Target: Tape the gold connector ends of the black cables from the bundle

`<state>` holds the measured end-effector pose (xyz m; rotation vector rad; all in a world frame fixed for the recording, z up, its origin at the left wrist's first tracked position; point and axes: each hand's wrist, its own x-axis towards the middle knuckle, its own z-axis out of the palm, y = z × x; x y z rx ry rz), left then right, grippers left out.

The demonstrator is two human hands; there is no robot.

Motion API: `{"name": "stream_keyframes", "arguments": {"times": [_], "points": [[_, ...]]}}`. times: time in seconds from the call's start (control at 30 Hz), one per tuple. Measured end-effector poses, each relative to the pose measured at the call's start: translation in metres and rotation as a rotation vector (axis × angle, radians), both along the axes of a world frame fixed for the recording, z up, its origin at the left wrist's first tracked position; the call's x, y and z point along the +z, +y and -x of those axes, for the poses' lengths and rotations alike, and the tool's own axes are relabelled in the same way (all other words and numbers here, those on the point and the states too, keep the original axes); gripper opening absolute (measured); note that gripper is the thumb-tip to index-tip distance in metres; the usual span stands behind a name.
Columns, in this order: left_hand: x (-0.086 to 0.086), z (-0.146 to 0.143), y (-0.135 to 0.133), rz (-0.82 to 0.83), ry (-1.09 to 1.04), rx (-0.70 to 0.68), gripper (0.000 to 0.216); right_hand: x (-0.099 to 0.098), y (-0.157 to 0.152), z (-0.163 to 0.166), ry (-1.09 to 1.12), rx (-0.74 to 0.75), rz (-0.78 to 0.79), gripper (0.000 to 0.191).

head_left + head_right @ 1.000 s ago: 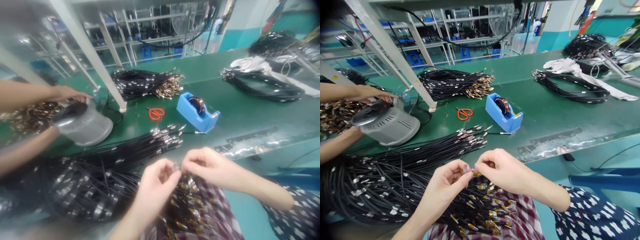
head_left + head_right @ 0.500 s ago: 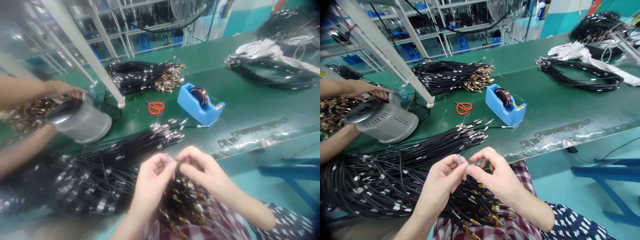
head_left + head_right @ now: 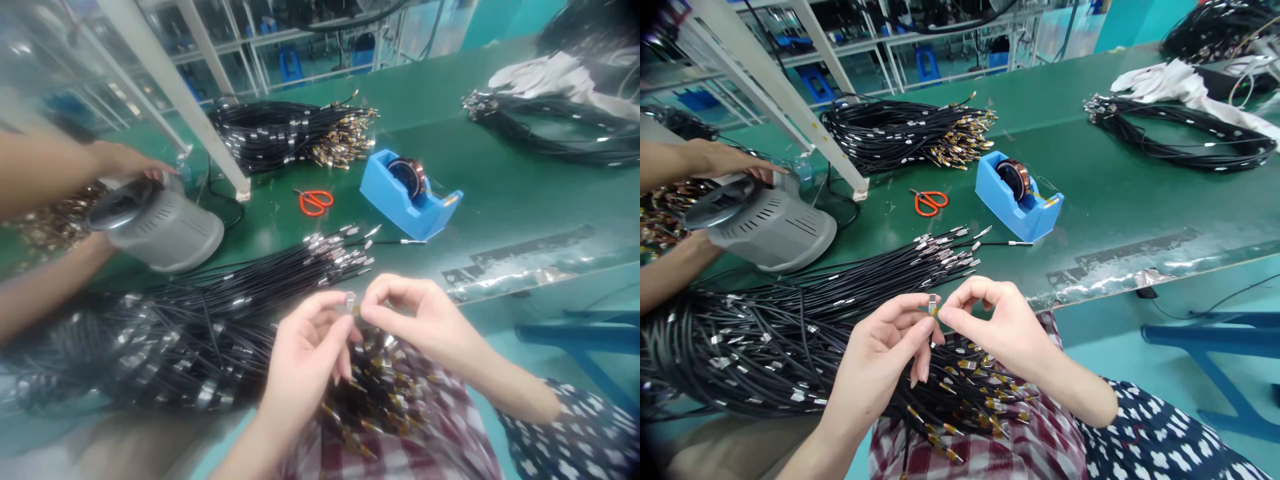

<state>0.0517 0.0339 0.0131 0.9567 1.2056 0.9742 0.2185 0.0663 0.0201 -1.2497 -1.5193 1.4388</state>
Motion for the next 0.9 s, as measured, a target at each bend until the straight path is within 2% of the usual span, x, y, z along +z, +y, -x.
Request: {"name": "stream_keyframes", "arguments": {"times": [0.9], "points": [[0.0012, 0.0006, -0.005, -0.026, -0.025, 0.036, 0.019, -0.0062, -0.0002, 0.0107, 0.107, -0.008, 0.027, 0.019]]}}
